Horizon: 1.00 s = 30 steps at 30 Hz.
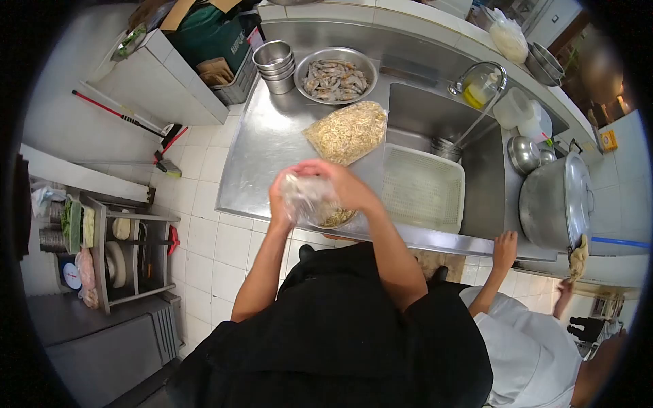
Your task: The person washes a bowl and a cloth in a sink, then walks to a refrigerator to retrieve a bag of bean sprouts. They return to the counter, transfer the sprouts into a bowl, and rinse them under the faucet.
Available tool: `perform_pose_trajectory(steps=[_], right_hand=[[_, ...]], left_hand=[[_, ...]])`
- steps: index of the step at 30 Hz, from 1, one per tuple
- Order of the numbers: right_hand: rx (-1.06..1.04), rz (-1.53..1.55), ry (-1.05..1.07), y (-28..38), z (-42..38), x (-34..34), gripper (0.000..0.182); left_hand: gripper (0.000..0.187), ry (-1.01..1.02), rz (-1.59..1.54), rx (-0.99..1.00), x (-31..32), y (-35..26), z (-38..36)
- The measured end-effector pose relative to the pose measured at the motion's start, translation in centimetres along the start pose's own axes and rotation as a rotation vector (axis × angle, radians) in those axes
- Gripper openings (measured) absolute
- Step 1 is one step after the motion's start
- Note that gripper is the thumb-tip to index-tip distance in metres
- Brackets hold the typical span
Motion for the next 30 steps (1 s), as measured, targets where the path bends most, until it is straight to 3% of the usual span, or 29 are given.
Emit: perform_pose_trajectory(steps=[2,4,7,10,13,15,18,21,24,25,28,30], right_hand=[[0.061,-0.058,-0.065,1.7,0.4,-2.8,0.038],[0.022,0.004,-0.198,0.8,1.5,-7.0,0.035],[0.136,0.122,-0.501,-2.9,3.0,-13.7,0.027],[0.248,0.149,-0.778,-7.6,2.9,-18.8,0.02],[0.348,0.153,-0.833,-12.1,2.6,-21.8,0.015],[0.404,0.153,-0.766,-14.2,3.4,-22.8,0.015],[0.488,0.035,-0.739,-14.2,5.4,-22.4,0.028],[0.367,-0.146,-0.585,-16.1,8.4,-21.6,0.035],[0.247,0.096,-0.632,-16.3,9.8,-21.1,0.028],[0.124,0.104,-0.596,-14.7,9.8,-20.7,0.026],[-0.206,0.061,-0.469,-6.9,7.3,-18.9,0.025],[-0.393,-0.077,-0.353,-2.7,6.2,-17.9,0.027]], left_hand=[[0.025,-0.123,-0.145,-0.094,-2.4,0.0,2.3],[0.02,-0.217,-0.301,-0.023,-4.5,-0.4,4.8],[0.034,-0.277,-0.146,-0.237,-10.1,3.6,11.2],[0.052,-0.267,0.357,-0.332,-9.2,2.2,11.8],[0.067,-0.257,0.88,0.005,-6.5,0.1,10.2],[0.068,-0.245,1.043,0.067,-6.4,0.9,9.9],[0.068,-0.264,1.252,0.205,-1.8,-0.5,8.5],[0.062,-0.211,1.321,0.356,4.9,-2.1,6.8],[0.055,-0.052,1.192,0.345,10.5,-2.7,6.3],[0.053,0.015,1.126,0.321,12.2,-2.9,6.6],[0.056,0.129,1.092,0.606,16.3,-3.7,7.7],[0.06,0.183,1.12,0.676,18.1,-4.5,8.2]])
Point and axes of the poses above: each hand's wrist, its own z-axis towards the middle knuckle, its own x-axis out of the palm, y = z × x, the point moved 3 cm from there along z, towards the middle knuckle, and after that the axes turned 6 degrees about -y, right-handed, at the moved point
